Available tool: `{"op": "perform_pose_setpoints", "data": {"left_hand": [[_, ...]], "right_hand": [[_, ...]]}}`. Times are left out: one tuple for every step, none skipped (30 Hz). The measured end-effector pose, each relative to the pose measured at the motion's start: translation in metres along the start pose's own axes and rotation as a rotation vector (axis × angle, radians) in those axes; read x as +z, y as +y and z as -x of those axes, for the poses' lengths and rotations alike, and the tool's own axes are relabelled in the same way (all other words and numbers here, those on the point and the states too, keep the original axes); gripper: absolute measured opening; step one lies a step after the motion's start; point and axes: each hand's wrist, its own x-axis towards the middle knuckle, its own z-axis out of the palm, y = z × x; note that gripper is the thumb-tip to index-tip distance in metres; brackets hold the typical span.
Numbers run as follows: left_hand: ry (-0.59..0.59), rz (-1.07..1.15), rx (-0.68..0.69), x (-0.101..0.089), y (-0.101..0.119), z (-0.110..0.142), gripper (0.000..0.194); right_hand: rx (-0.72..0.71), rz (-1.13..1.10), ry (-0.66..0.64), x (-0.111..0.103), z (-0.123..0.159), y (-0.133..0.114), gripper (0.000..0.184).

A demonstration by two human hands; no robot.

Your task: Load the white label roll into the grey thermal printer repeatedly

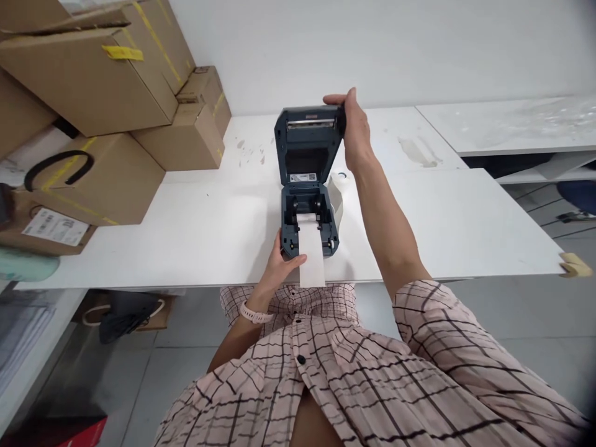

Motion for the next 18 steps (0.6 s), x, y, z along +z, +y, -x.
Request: {"op": "perform_pose_setpoints", "data": {"left_hand": [[-0.014, -0.001, 0.006, -0.002, -0.001, 0.001, 0.113], [-0.014, -0.002, 0.004, -0.006, -0.003, 0.002, 0.11], [0.003, -0.003, -0.006, -0.009, -0.005, 0.003, 0.106], [0.033, -0.002, -0.017, -0.013, -0.006, 0.004, 0.101], [0.07, -0.003, -0.023, -0.017, -0.006, 0.004, 0.097], [0.107, -0.009, -0.019, -0.02, -0.006, 0.004, 0.094], [0.134, -0.023, -0.006, -0.022, -0.004, 0.003, 0.091], [0.153, -0.043, 0.016, -0.023, -0.002, 0.002, 0.088], [0.167, -0.067, 0.037, -0.022, 0.002, 0.0, 0.086], [0.18, -0.087, 0.052, -0.019, 0.006, -0.003, 0.085], [0.193, -0.097, 0.059, -0.015, 0.01, -0.006, 0.085], [0.204, -0.096, 0.061, -0.011, 0.013, -0.01, 0.086], [0.208, -0.084, 0.062, -0.006, 0.016, -0.014, 0.089], [0.202, -0.063, 0.066, -0.001, 0.017, -0.018, 0.091], [0.19, -0.039, 0.076, 0.004, 0.018, -0.022, 0.093], [0.176, -0.018, 0.089, 0.007, 0.018, -0.026, 0.094], [0.165, -0.001, 0.106, 0.009, 0.017, -0.029, 0.094], [0.161, 0.01, 0.123, 0.011, 0.016, -0.032, 0.093]], "right_hand": [[-0.051, 0.029, 0.018, -0.003, 0.02, -0.005, 0.069], [-0.103, 0.062, 0.023, -0.007, 0.044, -0.01, 0.064], [-0.137, 0.095, 0.008, -0.01, 0.07, -0.014, 0.059], [-0.148, 0.121, -0.002, -0.013, 0.096, -0.015, 0.057], [-0.161, 0.152, -0.015, -0.014, 0.122, -0.014, 0.055], [-0.181, 0.193, -0.04, -0.015, 0.145, -0.012, 0.053], [-0.201, 0.235, -0.07, -0.014, 0.166, -0.007, 0.049], [-0.217, 0.281, -0.102, -0.013, 0.184, -0.001, 0.045], [-0.227, 0.328, -0.133, -0.011, 0.198, 0.006, 0.042], [-0.231, 0.37, -0.154, -0.009, 0.209, 0.013, 0.04], [-0.23, 0.408, -0.163, -0.006, 0.217, 0.019, 0.04], [-0.23, 0.438, -0.163, -0.004, 0.223, 0.025, 0.04], [-0.233, 0.459, -0.158, -0.001, 0.227, 0.03, 0.041], [-0.238, 0.471, -0.149, 0.001, 0.23, 0.033, 0.042], [-0.245, 0.476, -0.137, 0.003, 0.231, 0.036, 0.042], [-0.252, 0.475, -0.126, 0.004, 0.232, 0.038, 0.042], [-0.258, 0.469, -0.115, 0.006, 0.232, 0.039, 0.042], [-0.262, 0.46, -0.1, 0.007, 0.233, 0.04, 0.042]]}}
